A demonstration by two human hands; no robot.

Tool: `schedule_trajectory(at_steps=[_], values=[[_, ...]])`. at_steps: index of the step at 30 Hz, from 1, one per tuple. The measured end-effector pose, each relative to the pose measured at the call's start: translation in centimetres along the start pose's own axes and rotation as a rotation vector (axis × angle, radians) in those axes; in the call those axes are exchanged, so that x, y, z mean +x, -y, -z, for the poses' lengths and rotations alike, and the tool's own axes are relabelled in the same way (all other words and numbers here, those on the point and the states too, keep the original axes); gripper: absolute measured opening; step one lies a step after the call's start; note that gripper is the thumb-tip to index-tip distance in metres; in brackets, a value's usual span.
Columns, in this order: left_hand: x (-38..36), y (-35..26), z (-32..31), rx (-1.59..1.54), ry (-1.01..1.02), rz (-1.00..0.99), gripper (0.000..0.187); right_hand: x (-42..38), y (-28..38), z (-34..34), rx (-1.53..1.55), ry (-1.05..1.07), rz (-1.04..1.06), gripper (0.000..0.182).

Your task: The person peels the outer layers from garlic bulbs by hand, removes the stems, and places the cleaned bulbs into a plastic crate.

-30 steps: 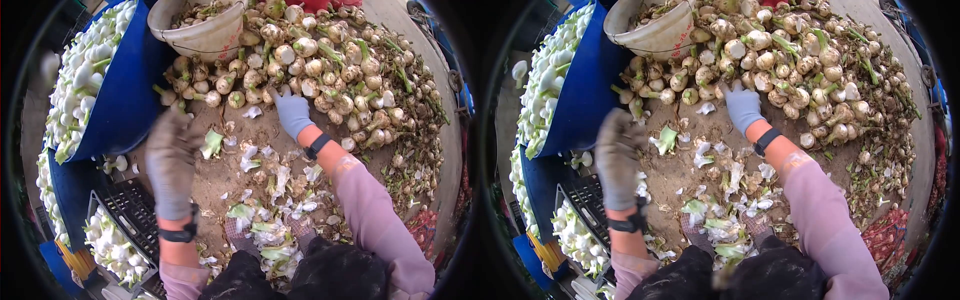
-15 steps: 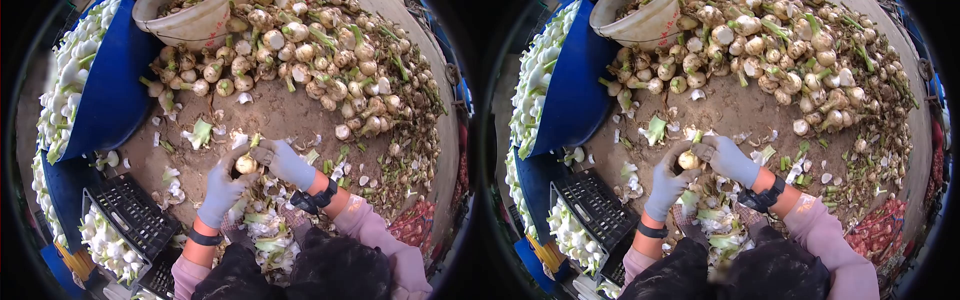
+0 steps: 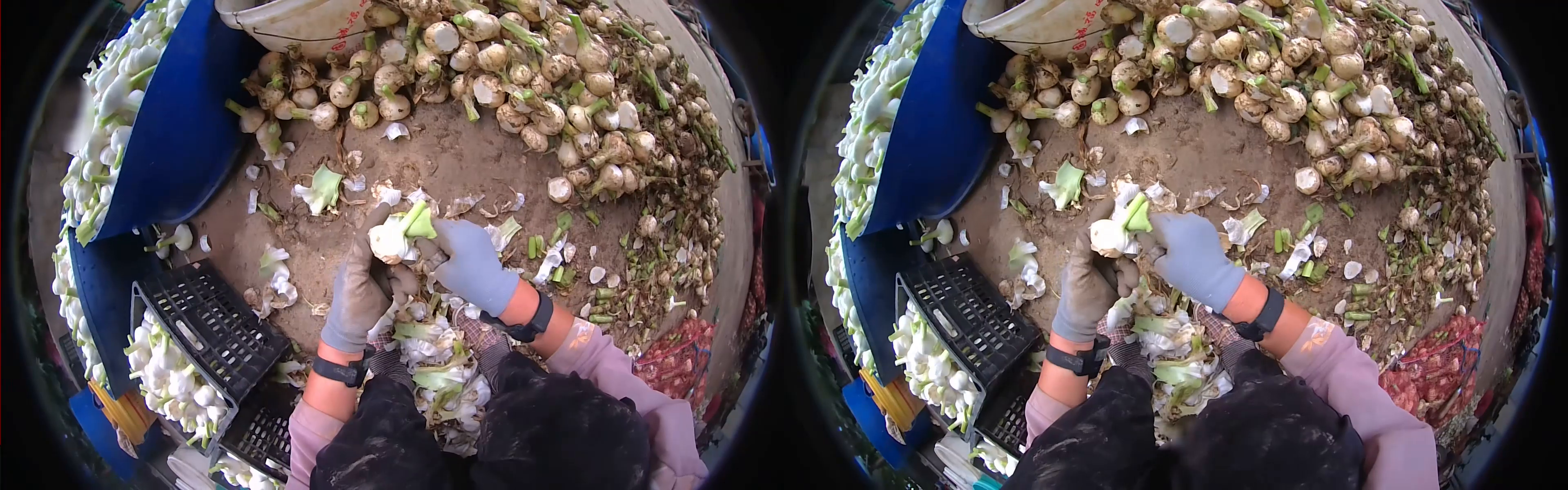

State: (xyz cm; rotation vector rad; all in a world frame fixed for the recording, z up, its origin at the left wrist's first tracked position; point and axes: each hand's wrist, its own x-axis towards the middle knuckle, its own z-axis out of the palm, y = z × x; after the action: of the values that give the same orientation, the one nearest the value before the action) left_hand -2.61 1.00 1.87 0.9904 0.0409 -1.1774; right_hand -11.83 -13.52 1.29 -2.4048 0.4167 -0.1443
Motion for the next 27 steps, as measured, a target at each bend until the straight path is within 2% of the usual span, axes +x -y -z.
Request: schedule_trajectory(at_steps=[2,3,4,6,8,9,11,12,13,14,15,16,17,18,19,20,21,22,24,25,27], values=[[-0.2,-0.3,-0.6,0.048,0.001,-0.112,0.063,0.2,0.8,1.0,0.693,0.091,-0.311,0.020],[0.0,0.0,-0.4,0.223,-0.025,-0.134,0.059,0.0,-0.3,0.1,0.916,0.213,-0.537,0.023],[0.2,-0.1,-0.3,0.400,-0.052,-0.153,0.060,0.4,-0.2,1.2,0.939,0.328,-0.558,0.026],[-0.2,-0.8,-0.2,0.456,-0.008,-0.092,0.063,0.5,-1.2,0.0,0.968,0.339,-0.535,0.028],[0.1,-1.0,0.0,0.485,-0.075,-0.035,0.068,0.0,-1.0,-1.8,1.032,0.271,-0.452,0.029],[0.6,-0.6,1.0,0.547,-0.192,-0.130,0.064,-0.4,-0.7,-2.3,1.091,0.201,-0.380,0.029],[1.4,0.0,2.7,0.665,-0.425,-0.318,0.058,-0.6,0.4,-0.8,1.036,0.257,-0.387,0.029],[1.0,-0.5,2.4,0.659,-0.428,-0.320,0.058,-0.6,0.6,-0.1,0.976,0.314,-0.392,0.028],[0.4,-1.4,1.4,0.988,-0.256,-0.461,0.052,-0.6,0.3,-0.2,0.923,0.381,-0.522,0.027],[-0.2,-2.3,0.5,1.311,-0.063,-0.599,0.049,-0.6,0.0,-0.4,0.920,0.378,-0.525,0.027],[-0.8,-2.7,-0.3,1.254,-0.027,-0.452,0.037,-0.5,-0.5,-0.6,0.590,0.348,-0.251,0.026],[-0.7,-2.5,-0.2,1.252,-0.020,-0.450,0.037,-0.5,-0.6,-0.5,0.260,0.312,0.011,0.026],[-0.7,-2.4,0.1,0.882,-0.113,-0.219,0.033,-0.3,0.1,0.3,0.111,0.267,-0.017,0.024],[-0.6,-2.4,0.4,0.506,-0.199,0.000,0.028,-0.1,-0.4,0.2,0.107,0.265,-0.021,0.024],[-1.0,-2.5,0.9,0.376,-0.183,0.019,0.026,0.2,-1.2,-0.1,-0.019,0.231,-0.026,0.021],[-0.9,-2.7,0.8,0.370,-0.181,0.014,0.026,0.4,-2.0,-0.5,-0.147,0.196,-0.027,0.018],[-0.8,-3.0,0.6,0.182,-0.120,-0.128,0.027,-0.1,-2.5,-1.5,-0.163,0.302,-0.009,0.018],[-0.9,-3.3,0.5,-0.006,-0.060,-0.260,0.028,-1.0,-1.7,-1.5,-0.165,0.304,-0.011,0.018],[-0.6,-5.8,1.2,-0.012,-0.040,-0.323,0.039,-2.6,0.6,-1.2,-0.111,0.814,0.117,0.021],[-0.2,-7.1,1.6,-0.059,-0.046,-0.361,0.041,-3.0,1.0,-1.2,-0.116,0.818,0.124,0.021],[0.8,-10.2,3.2,-0.148,-0.129,-0.482,0.045,-3.4,1.4,-1.1,-0.105,0.987,0.224,0.029]])
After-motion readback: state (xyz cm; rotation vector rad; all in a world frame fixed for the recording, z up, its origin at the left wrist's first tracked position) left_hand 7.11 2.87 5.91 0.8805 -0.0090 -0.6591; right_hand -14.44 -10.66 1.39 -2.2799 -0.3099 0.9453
